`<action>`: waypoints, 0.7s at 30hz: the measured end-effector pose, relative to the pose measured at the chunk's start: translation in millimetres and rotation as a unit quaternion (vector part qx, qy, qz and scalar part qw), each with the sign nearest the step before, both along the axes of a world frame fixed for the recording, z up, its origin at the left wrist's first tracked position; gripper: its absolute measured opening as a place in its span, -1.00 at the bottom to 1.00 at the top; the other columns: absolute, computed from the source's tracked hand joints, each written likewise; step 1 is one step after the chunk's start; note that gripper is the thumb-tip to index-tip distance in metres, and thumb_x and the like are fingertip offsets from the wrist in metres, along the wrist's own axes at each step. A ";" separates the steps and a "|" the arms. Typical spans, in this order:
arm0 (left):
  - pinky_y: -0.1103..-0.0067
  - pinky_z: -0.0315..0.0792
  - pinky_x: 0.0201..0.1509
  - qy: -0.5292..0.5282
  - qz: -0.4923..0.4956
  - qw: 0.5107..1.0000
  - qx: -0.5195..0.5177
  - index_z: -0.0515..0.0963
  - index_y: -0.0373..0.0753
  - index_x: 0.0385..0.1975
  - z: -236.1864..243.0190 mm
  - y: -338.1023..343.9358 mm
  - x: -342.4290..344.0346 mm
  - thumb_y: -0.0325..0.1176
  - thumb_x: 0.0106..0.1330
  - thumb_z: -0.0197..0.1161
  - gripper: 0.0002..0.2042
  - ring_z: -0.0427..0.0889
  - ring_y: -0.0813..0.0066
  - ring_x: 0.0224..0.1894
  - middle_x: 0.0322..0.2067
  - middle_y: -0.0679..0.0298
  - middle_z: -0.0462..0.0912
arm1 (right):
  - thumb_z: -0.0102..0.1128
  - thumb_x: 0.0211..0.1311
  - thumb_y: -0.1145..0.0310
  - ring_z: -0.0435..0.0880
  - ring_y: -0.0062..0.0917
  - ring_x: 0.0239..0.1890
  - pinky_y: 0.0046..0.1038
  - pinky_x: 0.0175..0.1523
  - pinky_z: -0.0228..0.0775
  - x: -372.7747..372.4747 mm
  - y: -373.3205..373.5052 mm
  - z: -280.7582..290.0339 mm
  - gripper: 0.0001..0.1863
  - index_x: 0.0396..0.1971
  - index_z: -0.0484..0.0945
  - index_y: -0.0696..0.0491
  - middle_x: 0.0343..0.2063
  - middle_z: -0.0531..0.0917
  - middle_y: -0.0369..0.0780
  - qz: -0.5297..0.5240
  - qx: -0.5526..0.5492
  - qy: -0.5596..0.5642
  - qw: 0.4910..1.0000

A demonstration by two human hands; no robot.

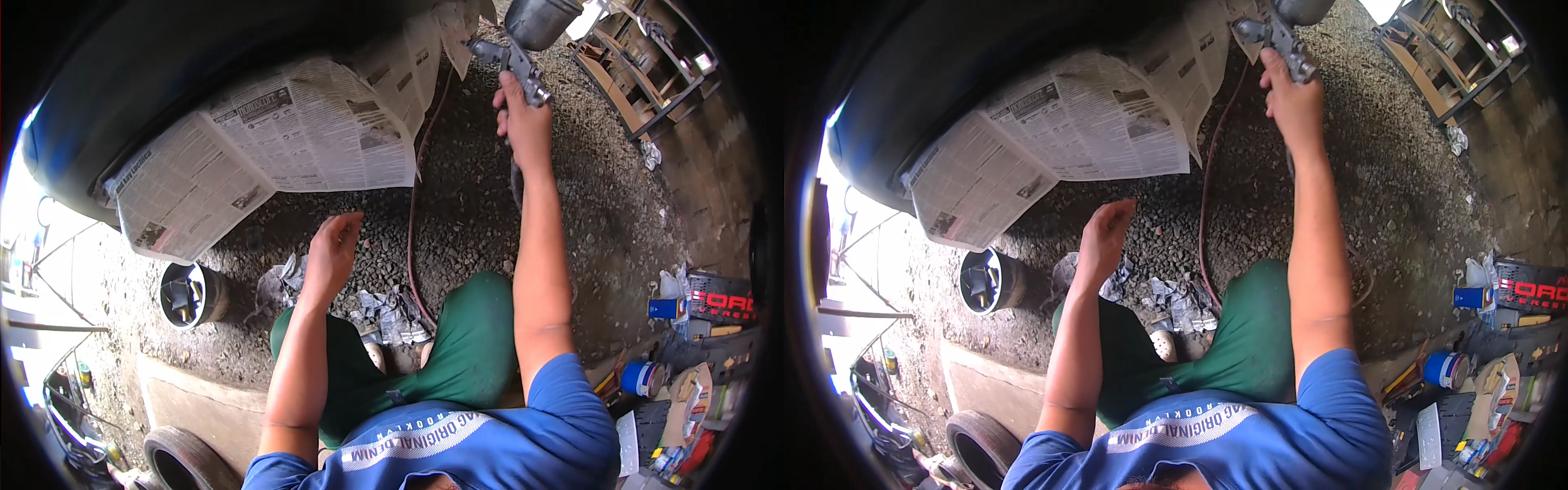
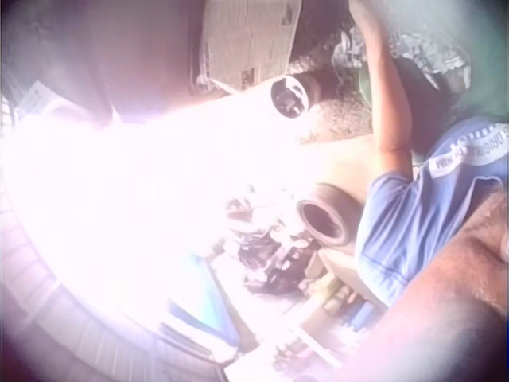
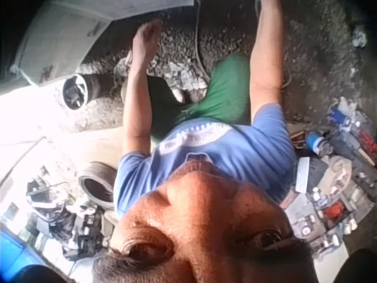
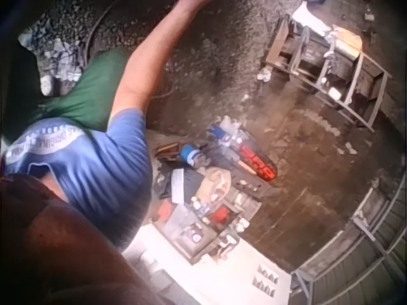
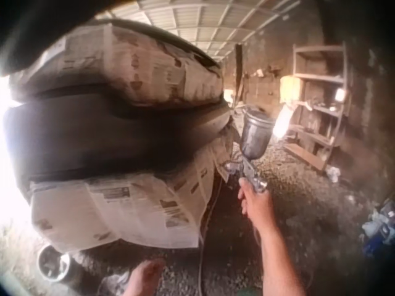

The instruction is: The person uses a spray gun to apply paint to the lower bumper of a black car, then sits on the ground to open and inspect the spray gun's paint canister.

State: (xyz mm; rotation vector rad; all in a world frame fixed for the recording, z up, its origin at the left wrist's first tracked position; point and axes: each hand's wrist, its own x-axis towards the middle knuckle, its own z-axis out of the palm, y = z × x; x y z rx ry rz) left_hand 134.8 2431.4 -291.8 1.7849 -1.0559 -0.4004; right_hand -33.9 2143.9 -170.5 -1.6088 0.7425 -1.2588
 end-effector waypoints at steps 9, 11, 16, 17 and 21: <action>0.25 0.53 0.07 -0.079 -0.075 0.988 0.106 0.64 -0.31 -0.01 -43.3 -57.6 -8.9 -0.38 0.43 0.12 -0.74 0.64 -0.10 -0.03 -0.07 -0.07 0.65 | 0.25 0.40 0.01 0.42 -0.74 -0.69 -0.56 -0.58 0.28 -15.8 -44.5 43.3 -0.60 -0.40 0.62 0.08 -0.50 0.61 -0.38 -0.100 -0.073 0.079 0.989; 0.18 0.51 0.12 -0.053 -0.095 0.984 0.144 0.63 -0.30 -0.01 -54.8 -70.1 -22.2 -0.37 0.42 0.08 -0.73 0.62 -0.15 0.01 -0.04 -0.12 0.64 | 0.25 0.41 0.02 0.42 -0.75 -0.69 -0.57 -0.59 0.27 -23.8 -27.2 63.7 -0.61 -0.39 0.61 0.08 -0.50 0.60 -0.37 -0.069 -0.049 0.123 0.989; 0.20 0.50 0.14 0.003 -0.155 0.962 0.224 0.63 -0.35 -0.05 -66.6 -56.8 -74.9 -0.38 0.39 0.09 -0.73 0.61 -0.13 0.04 -0.06 -0.12 0.65 | 0.24 0.43 0.04 0.40 -0.77 -0.69 -0.66 -0.60 0.20 -38.2 18.5 123.1 -0.63 -0.20 0.64 0.10 -0.48 0.63 -0.33 0.082 0.104 0.131 0.982; 0.21 0.49 0.15 0.012 -0.179 0.953 0.244 0.64 -0.37 -0.05 -57.0 -49.2 -86.8 -0.38 0.39 0.09 -0.72 0.61 -0.13 0.04 -0.06 -0.12 0.65 | 0.28 0.40 0.02 0.40 -0.79 -0.70 -0.67 -0.59 0.19 -39.2 23.6 138.6 -0.62 -0.20 0.67 0.09 -0.51 0.64 -0.35 0.117 0.120 0.103 0.980; 0.26 0.44 0.26 0.051 -0.216 0.927 0.304 0.65 -0.31 -0.04 18.7 1.3 -129.4 -0.40 0.36 0.09 -0.72 0.55 -0.06 0.15 0.03 -0.05 0.63 | 0.29 0.40 0.02 0.40 -0.78 -0.70 -0.67 -0.60 0.19 -37.6 1.1 201.7 -0.60 -0.14 0.67 0.10 -0.51 0.64 -0.34 0.184 0.133 0.159 0.961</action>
